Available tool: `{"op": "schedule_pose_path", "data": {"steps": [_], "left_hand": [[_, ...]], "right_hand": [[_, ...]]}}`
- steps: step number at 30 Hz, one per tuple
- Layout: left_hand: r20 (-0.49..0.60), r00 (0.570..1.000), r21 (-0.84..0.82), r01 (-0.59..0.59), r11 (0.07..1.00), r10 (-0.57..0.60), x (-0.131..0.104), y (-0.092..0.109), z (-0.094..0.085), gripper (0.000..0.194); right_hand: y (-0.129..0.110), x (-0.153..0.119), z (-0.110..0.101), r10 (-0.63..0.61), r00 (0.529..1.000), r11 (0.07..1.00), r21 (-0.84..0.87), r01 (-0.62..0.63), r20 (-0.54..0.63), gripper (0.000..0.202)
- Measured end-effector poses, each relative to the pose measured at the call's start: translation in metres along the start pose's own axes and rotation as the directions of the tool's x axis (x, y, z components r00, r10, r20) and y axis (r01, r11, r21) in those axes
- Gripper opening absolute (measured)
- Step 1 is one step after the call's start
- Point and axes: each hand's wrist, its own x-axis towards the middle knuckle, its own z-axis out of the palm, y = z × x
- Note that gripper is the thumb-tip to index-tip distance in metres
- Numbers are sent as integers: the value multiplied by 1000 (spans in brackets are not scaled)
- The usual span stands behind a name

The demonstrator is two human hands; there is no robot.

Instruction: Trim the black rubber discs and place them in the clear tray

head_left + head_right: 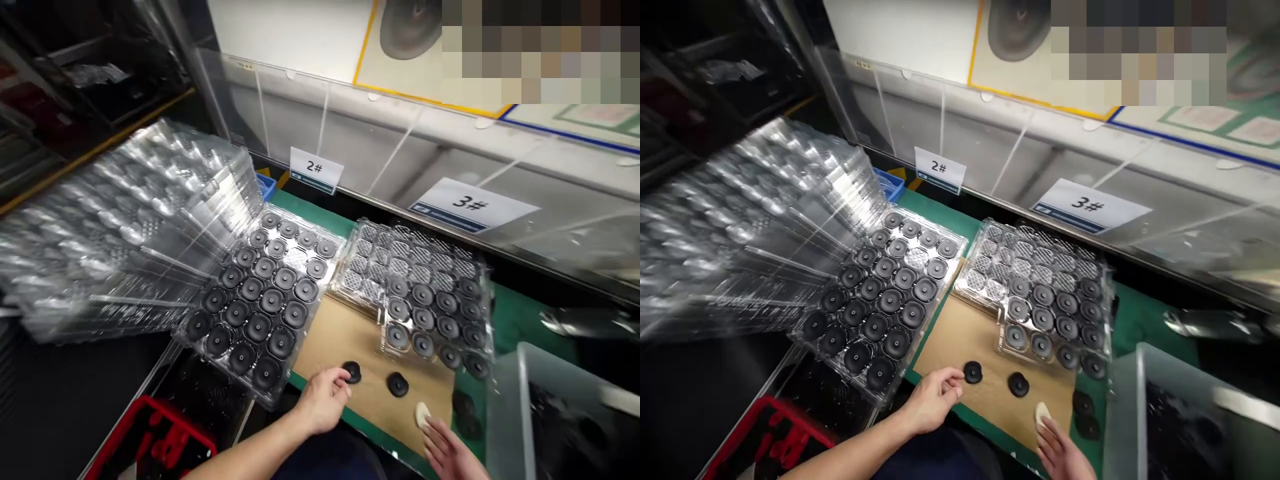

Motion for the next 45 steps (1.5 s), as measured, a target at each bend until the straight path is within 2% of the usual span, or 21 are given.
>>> {"op": "schedule_pose_path", "data": {"steps": [2,4,6,8,10,12,16,21,24,28,32,35,38,41,43,45], "left_hand": [[58,998,24,-13,1000,12,-7,-6,-8,26],[132,991,58,-18,998,10,-13,-14,-14,27],[206,979,102,-17,995,-5,-17,-25,-16,26],[256,966,155,-15,988,-25,-18,-35,-15,26],[266,963,221,-15,975,-45,-13,-44,-11,25],[230,972,303,-15,953,-58,-1,-51,-4,25],[46,999,460,-6,888,-17,43,-53,17,33],[-126,991,558,33,829,45,96,-48,56,50],[-171,985,562,93,822,5,110,-53,74,43],[-163,981,503,171,848,-101,113,-58,84,34],[-94,965,355,262,897,-245,98,-49,93,29],[5,957,211,284,935,-292,67,-32,106,24],[137,952,67,265,962,-272,28,-3,122,24],[282,933,-28,242,970,-225,-2,32,137,37],[374,903,-41,242,969,-210,-15,50,140,49],[422,878,-9,254,967,-227,-16,54,134,55]], "right_hand": [[6,-16,42,-7,1000,997,-83,8,12,55],[18,-23,71,8,1000,988,-157,-5,16,48],[33,-26,87,2,999,971,-238,8,44,34],[48,-30,93,-7,998,951,-309,28,69,23],[60,-36,92,-7,997,931,-363,34,74,19],[69,-42,86,3,998,917,-399,20,57,20],[86,-52,64,6,1000,912,-411,-11,-13,24],[109,-65,40,-44,998,937,-347,23,-53,27],[119,-73,32,-85,996,951,-303,70,-39,25],[123,-78,21,-150,989,960,-238,148,9,21],[115,-75,7,-216,976,966,-138,220,40,16],[97,-74,-3,-259,964,965,-16,260,52,16],[71,-82,-11,-304,950,946,141,292,73,29],[43,-102,-14,-343,937,906,286,312,63,44],[29,-121,-12,-341,939,883,355,307,36,45],[24,-137,-7,-308,952,869,407,281,0,40]]}}
